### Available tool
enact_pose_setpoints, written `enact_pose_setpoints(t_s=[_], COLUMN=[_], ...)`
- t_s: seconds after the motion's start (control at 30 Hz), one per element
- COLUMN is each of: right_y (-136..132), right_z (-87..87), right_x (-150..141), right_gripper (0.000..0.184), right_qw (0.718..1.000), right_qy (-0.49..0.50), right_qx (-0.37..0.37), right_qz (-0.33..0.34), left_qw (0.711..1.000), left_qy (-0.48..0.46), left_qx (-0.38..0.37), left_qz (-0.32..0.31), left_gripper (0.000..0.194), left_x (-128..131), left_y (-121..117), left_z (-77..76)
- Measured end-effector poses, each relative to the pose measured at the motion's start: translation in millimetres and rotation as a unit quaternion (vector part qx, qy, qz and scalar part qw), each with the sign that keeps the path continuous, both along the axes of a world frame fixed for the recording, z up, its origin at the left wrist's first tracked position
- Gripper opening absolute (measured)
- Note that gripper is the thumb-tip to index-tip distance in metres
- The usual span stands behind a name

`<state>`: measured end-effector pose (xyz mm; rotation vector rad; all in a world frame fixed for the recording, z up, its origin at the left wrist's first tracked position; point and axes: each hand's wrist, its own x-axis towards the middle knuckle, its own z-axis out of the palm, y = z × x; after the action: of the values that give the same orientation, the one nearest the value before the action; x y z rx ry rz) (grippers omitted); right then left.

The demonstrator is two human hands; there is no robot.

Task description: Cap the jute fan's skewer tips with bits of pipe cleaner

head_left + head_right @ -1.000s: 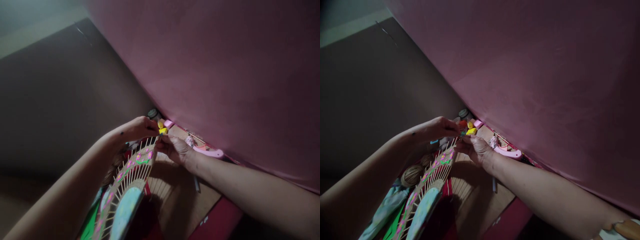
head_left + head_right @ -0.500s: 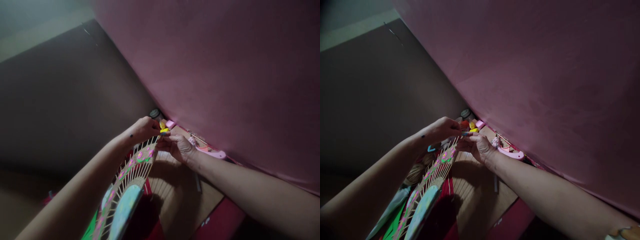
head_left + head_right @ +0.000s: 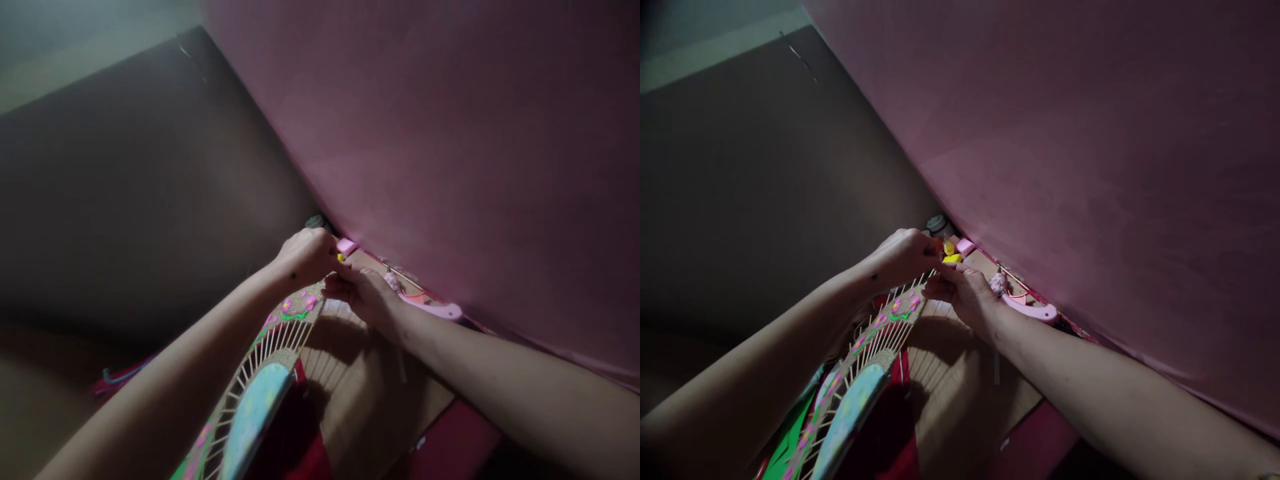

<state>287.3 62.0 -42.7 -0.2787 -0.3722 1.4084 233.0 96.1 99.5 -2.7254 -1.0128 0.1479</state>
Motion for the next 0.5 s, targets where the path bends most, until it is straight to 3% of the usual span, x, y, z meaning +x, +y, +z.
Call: enact_pose_setpoints(t_s=[0.17,0.27,0.37,0.43,0.5], right_y=[-1,-1,0,1,1], right_z=[0.6,0.2,-3.0,-5.8,-7.4], right_x=[1,1,1,2,2], right_gripper=[0.011,0.007,0.004,0.006,0.01], right_qw=[1.0,1.0,0.998,0.997,0.996], right_qy=[-0.011,-0.016,-0.015,-0.019,-0.03], right_qx=[-0.004,-0.025,-0.056,-0.074,-0.077], right_qz=[0.003,0.002,-0.016,-0.029,-0.046], left_qw=[1.0,0.996,0.984,0.978,0.983], left_qy=[-0.01,-0.061,-0.131,-0.151,-0.14], left_qx=[0.012,0.012,0.085,0.132,0.122], left_qz=[-0.024,-0.063,-0.089,-0.058,0.003], left_gripper=[0.021,0.024,0.029,0.032,0.031], left_x=[-7,-27,-67,-106,-152], left_y=[5,15,14,2,-14], left_z=[-2.7,5.6,24.2,35.7,40.4])
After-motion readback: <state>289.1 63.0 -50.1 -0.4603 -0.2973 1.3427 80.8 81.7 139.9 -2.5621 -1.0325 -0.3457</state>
